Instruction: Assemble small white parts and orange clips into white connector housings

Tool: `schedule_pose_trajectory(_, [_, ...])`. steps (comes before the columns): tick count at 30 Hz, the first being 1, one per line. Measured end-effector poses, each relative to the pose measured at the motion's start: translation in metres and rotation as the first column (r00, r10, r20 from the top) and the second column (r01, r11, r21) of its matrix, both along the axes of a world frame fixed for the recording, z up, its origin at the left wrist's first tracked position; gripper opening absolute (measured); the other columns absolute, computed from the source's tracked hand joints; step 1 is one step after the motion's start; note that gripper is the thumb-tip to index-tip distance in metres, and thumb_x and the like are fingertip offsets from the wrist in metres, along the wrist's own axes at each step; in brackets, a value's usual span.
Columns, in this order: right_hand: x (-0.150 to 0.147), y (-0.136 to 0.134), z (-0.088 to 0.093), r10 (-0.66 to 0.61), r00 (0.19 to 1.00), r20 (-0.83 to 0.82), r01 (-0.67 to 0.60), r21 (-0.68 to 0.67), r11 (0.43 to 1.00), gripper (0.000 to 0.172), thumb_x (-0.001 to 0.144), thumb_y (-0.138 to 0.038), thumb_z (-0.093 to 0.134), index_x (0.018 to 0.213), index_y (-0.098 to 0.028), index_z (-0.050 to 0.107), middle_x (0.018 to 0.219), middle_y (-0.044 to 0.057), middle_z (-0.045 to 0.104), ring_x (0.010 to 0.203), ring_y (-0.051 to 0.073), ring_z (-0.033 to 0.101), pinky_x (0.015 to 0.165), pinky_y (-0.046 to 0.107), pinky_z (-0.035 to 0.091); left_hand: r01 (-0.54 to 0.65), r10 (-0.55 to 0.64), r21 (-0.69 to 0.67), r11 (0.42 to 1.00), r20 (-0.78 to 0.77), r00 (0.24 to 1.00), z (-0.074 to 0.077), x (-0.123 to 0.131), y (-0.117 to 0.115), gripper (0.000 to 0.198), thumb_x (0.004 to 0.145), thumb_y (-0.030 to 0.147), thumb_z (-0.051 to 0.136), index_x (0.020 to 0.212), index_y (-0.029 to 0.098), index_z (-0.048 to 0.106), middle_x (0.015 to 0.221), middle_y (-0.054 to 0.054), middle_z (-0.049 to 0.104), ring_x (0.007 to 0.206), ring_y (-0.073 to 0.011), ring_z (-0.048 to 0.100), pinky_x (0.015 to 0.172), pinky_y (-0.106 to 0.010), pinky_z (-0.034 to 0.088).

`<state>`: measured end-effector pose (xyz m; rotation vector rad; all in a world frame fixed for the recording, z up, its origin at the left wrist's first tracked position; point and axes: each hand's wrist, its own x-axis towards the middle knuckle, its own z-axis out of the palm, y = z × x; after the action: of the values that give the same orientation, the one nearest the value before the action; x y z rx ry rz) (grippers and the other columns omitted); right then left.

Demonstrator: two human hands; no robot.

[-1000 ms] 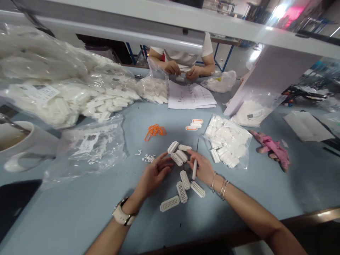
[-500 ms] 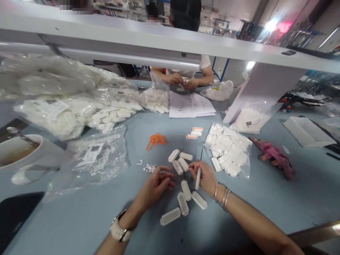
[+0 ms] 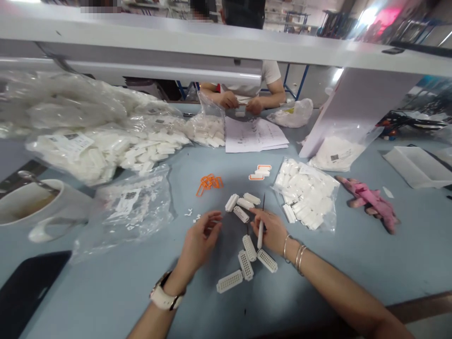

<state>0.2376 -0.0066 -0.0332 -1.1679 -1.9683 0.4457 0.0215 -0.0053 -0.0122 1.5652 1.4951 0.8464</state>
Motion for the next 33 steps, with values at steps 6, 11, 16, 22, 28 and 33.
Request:
schedule_pose_trajectory(6, [0.002,-0.002,0.004,0.072,0.996,-0.06,-0.07,0.046,0.997,0.036,0.077,-0.01,0.049,0.11,-0.022,0.054,0.064,-0.001,0.061,0.08,0.018,0.062,0.075,0.03,0.052,0.188,-0.079,0.27,0.945,-0.369,0.926,-0.001,0.004,0.008,0.03,0.083,0.021,0.047,0.112,0.02,0.057,0.109,-0.01,0.059,0.093,-0.0209,0.06,0.082,-0.038,0.05])
schedule_pose_trajectory(11, [0.002,-0.003,0.01,0.258,0.966,0.016,-0.259,0.05,0.965,0.04,0.074,-0.01,0.05,0.112,-0.023,0.052,0.064,-0.003,0.063,0.073,0.017,0.062,0.087,0.036,0.049,0.31,-0.116,0.324,0.894,-0.5,0.858,-0.01,0.009,0.026,0.045,0.08,0.01,0.045,0.123,0.023,0.052,0.118,-0.013,0.053,0.106,-0.0258,0.053,0.09,-0.046,0.046])
schedule_pose_trajectory(16, [-0.002,0.0,0.011,0.251,0.967,0.048,-0.254,0.08,0.964,0.034,0.075,-0.012,0.051,0.107,-0.021,0.053,0.069,-0.001,0.065,0.075,0.019,0.063,0.089,0.039,0.049,0.469,-0.276,0.229,0.853,-0.565,0.777,-0.005,0.016,0.05,0.067,0.072,0.005,0.054,0.134,0.024,0.041,0.13,-0.015,0.044,0.118,-0.0306,0.046,0.095,-0.049,0.042])
schedule_pose_trajectory(22, [-0.001,-0.002,0.009,0.113,0.992,-0.053,-0.103,0.169,0.98,0.043,0.075,-0.011,0.048,0.116,-0.022,0.048,0.062,-0.004,0.061,0.072,0.017,0.063,0.086,0.037,0.05,0.55,-0.352,0.172,0.817,-0.607,0.712,-0.002,0.036,0.065,0.063,0.074,0.017,0.063,0.133,0.026,0.043,0.137,-0.016,0.04,0.121,-0.0348,0.045,0.096,-0.054,0.04])
schedule_pose_trajectory(28, [0.0,-0.007,0.011,0.102,0.988,-0.117,-0.073,0.23,0.971,0.048,0.076,-0.012,0.048,0.122,-0.024,0.044,0.064,-0.003,0.063,0.078,0.019,0.065,0.087,0.038,0.049,0.585,-0.415,0.23,0.777,-0.512,0.752,-0.007,0.059,0.07,0.057,0.078,0.02,0.058,0.133,0.02,0.043,0.136,-0.017,0.042,0.123,-0.0321,0.043,0.098,-0.049,0.039])
schedule_pose_trajectory(33, [-0.001,-0.008,0.011,0.181,0.975,-0.127,-0.144,0.253,0.957,0.054,0.074,-0.01,0.046,0.127,-0.022,0.04,0.059,-0.005,0.062,0.064,0.016,0.063,0.087,0.037,0.049,0.404,-0.269,0.258,0.878,-0.432,0.861,0.005,0.064,0.098,0.046,0.085,0.025,0.048,0.13,0.016,0.042,0.118,-0.015,0.055,0.104,-0.0247,0.057,0.09,-0.042,0.046])
